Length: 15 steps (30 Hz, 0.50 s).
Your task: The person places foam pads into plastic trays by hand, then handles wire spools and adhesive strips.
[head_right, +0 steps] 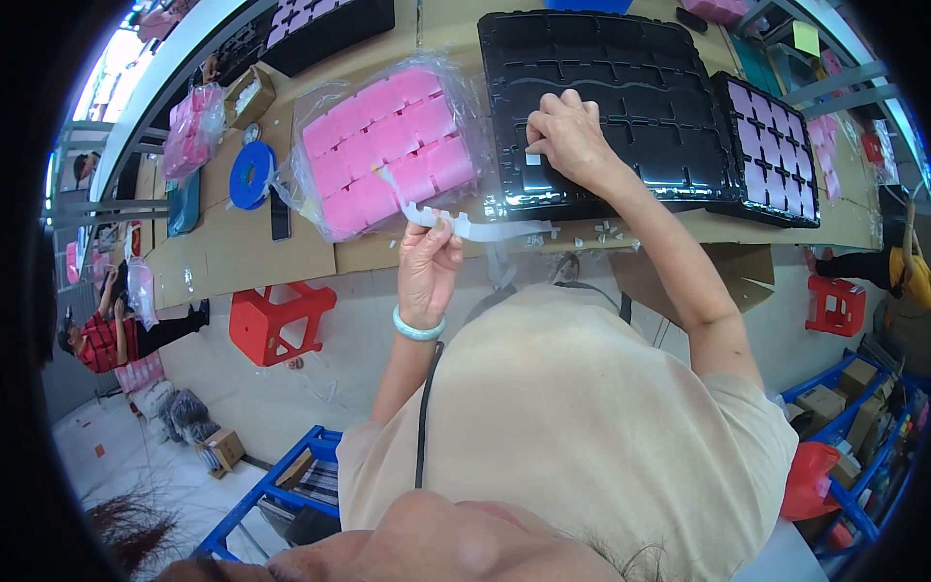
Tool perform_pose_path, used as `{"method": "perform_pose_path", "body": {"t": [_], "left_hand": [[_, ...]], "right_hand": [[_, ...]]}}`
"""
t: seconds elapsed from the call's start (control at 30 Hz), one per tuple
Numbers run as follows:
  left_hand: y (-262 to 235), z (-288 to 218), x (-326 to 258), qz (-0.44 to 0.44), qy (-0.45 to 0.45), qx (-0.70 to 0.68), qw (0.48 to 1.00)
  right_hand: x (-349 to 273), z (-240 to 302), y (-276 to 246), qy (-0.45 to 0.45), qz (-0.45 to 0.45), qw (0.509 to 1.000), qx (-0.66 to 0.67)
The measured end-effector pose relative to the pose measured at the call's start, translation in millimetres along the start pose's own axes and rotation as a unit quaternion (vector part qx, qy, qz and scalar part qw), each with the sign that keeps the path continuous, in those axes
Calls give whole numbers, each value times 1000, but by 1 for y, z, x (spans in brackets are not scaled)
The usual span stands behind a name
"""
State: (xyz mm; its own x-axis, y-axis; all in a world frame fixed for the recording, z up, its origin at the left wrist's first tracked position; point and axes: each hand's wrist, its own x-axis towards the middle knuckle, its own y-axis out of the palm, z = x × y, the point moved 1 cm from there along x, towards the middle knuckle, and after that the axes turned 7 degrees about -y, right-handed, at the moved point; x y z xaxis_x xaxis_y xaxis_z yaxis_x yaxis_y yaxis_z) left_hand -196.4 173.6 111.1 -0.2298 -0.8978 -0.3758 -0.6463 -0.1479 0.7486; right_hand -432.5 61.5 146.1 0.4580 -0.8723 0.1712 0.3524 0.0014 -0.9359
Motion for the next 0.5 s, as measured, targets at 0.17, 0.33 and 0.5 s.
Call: {"method": "perform_pose_path", "body": {"t": [0.17, 0.33, 0.5], "left_hand": [[5, -3, -3, 8, -19, -80, 997], [2, -8, -6, 52, -17, -84, 995], [0, -13, -6, 13, 11, 14, 1000]], "right_hand": [[1, -1, 5, -36, 55, 998, -19], [-7, 10, 7, -48, 47, 997, -27], [-28, 29, -16, -79, 88, 993, -13]]}}
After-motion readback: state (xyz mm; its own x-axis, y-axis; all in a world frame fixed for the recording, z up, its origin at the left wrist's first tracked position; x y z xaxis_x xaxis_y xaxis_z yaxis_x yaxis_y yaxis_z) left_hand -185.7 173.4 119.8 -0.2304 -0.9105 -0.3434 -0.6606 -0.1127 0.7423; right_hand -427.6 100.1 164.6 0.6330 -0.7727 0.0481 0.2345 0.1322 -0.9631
